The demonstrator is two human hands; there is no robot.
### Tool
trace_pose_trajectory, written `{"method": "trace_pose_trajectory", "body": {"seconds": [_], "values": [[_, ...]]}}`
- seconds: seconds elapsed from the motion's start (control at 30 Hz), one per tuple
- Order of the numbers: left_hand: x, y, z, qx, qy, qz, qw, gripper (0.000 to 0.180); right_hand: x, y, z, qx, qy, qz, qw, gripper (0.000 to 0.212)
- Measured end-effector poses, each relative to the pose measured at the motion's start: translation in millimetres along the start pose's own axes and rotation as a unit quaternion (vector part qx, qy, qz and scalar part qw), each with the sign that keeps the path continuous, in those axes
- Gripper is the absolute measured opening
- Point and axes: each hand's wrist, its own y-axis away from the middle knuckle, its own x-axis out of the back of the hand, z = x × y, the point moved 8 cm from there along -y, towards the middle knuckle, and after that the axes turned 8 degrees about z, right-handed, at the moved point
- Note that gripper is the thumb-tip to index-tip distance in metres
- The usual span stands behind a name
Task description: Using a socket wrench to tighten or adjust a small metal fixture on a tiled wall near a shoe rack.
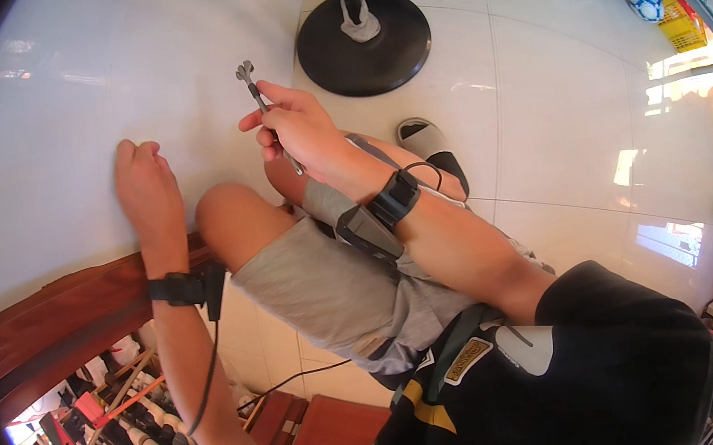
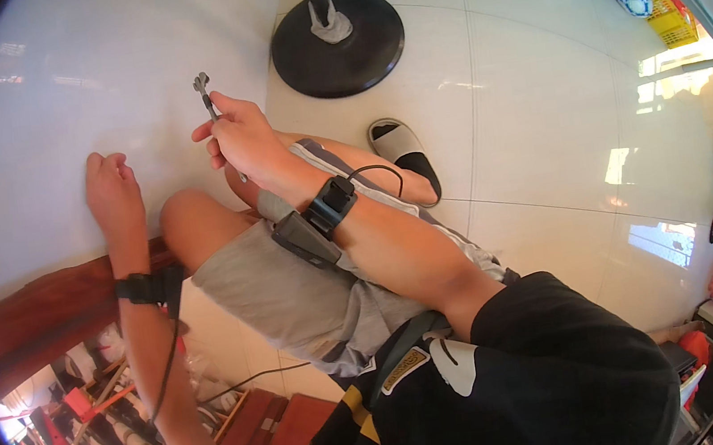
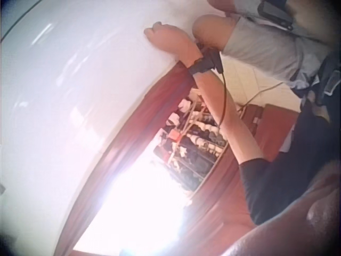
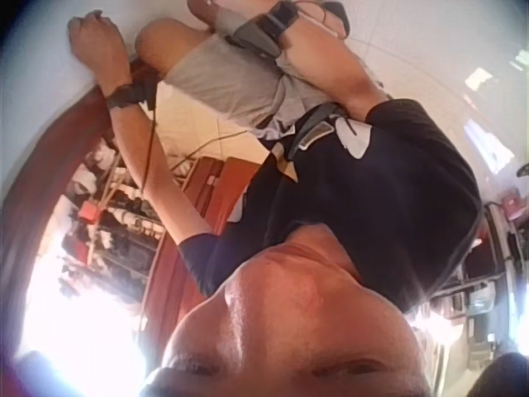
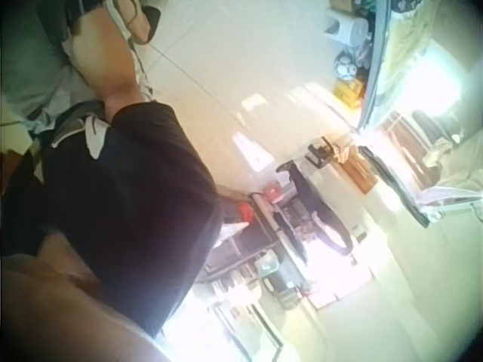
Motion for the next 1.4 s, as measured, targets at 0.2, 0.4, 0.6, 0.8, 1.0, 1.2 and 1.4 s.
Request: {"method": "trace_pose_trajectory", "body": {"seconds": [0.2,0.4,0.6,0.8,1.0,1.2,1.4], "values": [[21.0,-60.4,23.1,-0.021,0.011,0.019,1.000,0.020,13.7,16.9,-43.7,0.016,0.032,0.020,0.999,0.066],[4.0,-91.6,45.7,0.117,0.155,0.028,0.981,0.030,35.6,55.7,-95.2,0.063,0.129,0.023,0.989,0.064],[-68.8,-75.7,66.0,0.153,0.246,-0.075,0.954,0.031,58.0,89.9,-140.1,0.151,0.222,0.113,0.957,0.059],[-83.8,-63.8,88.1,0.126,0.275,-0.105,0.947,0.028,69.9,109.5,-125.2,0.126,0.311,0.110,0.936,0.058],[-113.2,-27.9,59.6,0.096,0.237,-0.124,0.959,0.023,45.2,131.9,-116.7,0.210,0.573,0.080,0.788,0.063],[-102.4,-27.0,56.4,0.084,0.253,-0.065,0.962,0.017,12.0,132.7,-148.1,0.280,0.661,-0.019,0.696,0.063],[-96.2,-28.1,44.5,0.182,0.221,-0.023,0.958,0.016,-30.3,70.2,-184.7,0.302,0.744,-0.104,0.587,0.032]]}}
